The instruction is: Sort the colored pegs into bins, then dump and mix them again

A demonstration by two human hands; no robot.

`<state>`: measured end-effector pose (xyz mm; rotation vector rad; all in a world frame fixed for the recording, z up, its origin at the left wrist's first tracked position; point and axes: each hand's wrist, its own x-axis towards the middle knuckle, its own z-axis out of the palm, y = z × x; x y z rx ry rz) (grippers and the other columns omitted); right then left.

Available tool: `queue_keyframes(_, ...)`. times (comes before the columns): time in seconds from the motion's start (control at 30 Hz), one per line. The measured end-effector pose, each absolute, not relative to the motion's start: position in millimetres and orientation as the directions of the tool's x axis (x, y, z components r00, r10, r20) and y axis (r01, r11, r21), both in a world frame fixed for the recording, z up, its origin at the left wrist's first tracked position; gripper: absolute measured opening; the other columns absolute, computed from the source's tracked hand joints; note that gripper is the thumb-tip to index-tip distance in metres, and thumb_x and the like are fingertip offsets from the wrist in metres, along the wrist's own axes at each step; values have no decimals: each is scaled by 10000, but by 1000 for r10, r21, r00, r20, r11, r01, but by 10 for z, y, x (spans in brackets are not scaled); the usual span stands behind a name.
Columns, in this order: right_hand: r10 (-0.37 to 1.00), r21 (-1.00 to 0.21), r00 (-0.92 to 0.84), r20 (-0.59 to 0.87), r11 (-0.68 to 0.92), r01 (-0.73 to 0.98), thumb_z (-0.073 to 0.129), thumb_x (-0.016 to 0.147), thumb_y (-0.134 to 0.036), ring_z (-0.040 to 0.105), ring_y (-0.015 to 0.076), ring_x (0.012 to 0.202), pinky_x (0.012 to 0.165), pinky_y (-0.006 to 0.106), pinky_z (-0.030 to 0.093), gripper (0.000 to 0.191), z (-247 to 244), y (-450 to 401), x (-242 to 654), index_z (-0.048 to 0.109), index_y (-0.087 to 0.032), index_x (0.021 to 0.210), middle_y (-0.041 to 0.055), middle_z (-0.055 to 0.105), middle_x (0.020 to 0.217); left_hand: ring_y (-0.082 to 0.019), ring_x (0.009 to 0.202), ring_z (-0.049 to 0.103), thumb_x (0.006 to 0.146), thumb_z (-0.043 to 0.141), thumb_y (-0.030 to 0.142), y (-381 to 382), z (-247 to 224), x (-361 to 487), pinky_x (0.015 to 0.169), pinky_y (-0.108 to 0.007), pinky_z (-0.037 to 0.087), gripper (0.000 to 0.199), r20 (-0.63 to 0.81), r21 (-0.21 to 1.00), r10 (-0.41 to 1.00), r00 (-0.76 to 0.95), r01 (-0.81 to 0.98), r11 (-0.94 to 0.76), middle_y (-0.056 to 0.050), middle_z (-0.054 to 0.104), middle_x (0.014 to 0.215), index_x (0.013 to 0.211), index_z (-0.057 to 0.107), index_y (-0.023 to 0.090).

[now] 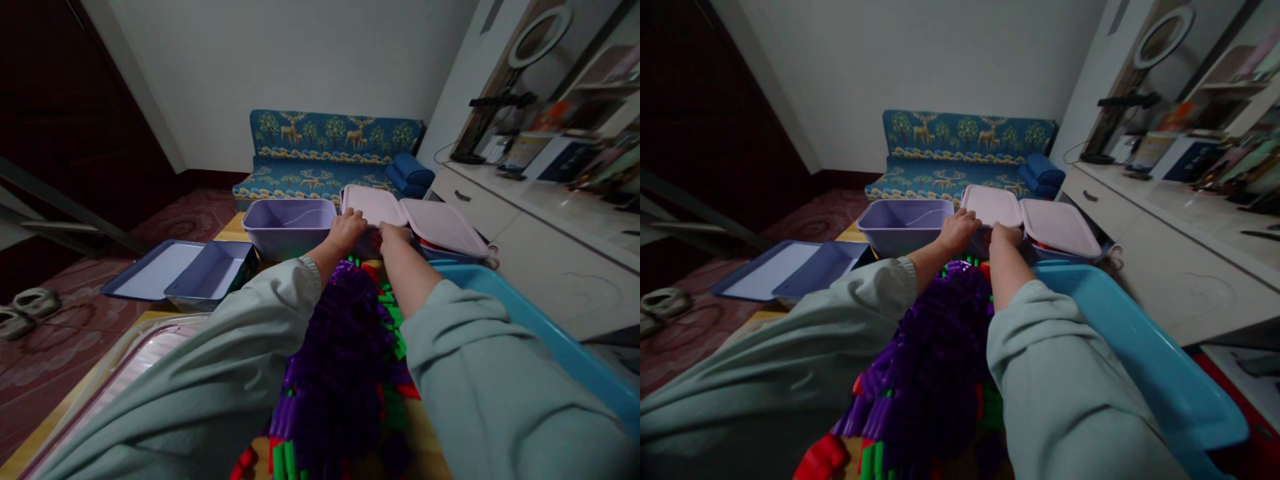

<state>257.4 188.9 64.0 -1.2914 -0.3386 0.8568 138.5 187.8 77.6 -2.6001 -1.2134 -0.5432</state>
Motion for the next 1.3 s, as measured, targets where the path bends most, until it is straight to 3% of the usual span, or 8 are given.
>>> queue_keyframes(0.2,688,-913,655,-311,-26,-406,603,769,-137,579,138,461,409,218,480,71,786,1800,2531,575,-132,705,1,555,475,-260,1038,512,922,421,102,1860,818,1349,680,-319,434,297,462,-76,656,597,763,-641,-149,613,1053,1028,693,152)
queue_keyframes(0.57,734,-778,560,-385,69,-624,499,804,-95,614,116,536,490,197,531,113,872,1652,2401,571,-133,882,-6,604,584,-266,1118,473,929,422,138,1757,911,1261,816,-350,440,289,564,-36,599,568,742,-670,-135,602,1096,1019,693,182)
queue_keyframes(0.77,747,-761,545,-380,83,-643,482,807,-112,582,93,488,441,166,502,92,913,1463,2225,551,-161,772,-25,582,561,-273,1225,443,816,567,148,1560,943,1113,1008,-389,412,237,680,221,632,371,718,-660,-112,545,1285,985,729,182)
queue_keyframes(0.87,769,-763,537,-348,101,-639,491,793,-113,560,87,452,396,155,467,76,936,1325,2088,540,-159,758,-33,579,555,-263,1250,463,790,592,137,1494,1003,954,1071,-392,383,361,693,458,706,144,669,-586,-128,510,1340,1140,675,171)
queue_keyframes(0.93,796,-756,510,-326,105,-647,500,781,-108,571,89,456,392,153,462,64,943,1216,1986,530,-163,769,-42,584,562,-254,1180,540,808,606,166,1473,1061,807,1026,-381,431,429,592,680,804,-43,562,-471,-155,550,1299,1237,610,137)
queue_keyframes(1.03,857,-749,431,-283,83,-658,518,766,-98,600,95,485,415,161,485,79,937,1005,1809,518,-176,780,-52,603,581,-224,941,653,855,601,278,1434,1150,523,830,-342,536,359,252,955,956,-151,201,-220,-136,675,1086,1169,632,108)
queue_keyframes(1.13,901,-769,357,-245,43,-637,562,748,-106,606,96,494,421,164,491,101,910,743,1604,496,-183,744,-55,615,585,-173,730,656,835,623,334,1329,1208,186,651,-275,541,279,45,996,993,-112,-70,-53,-86,709,857,989,684,109)
queue_keyframes(1.3,970,-808,152,-190,-67,-585,665,728,-149,636,103,535,458,184,522,116,822,321,1305,577,-155,804,-5,699,714,-129,589,601,597,792,267,1016,1203,-389,565,-241,503,253,30,996,986,-163,-76,-43,-43,676,696,770,689,113)
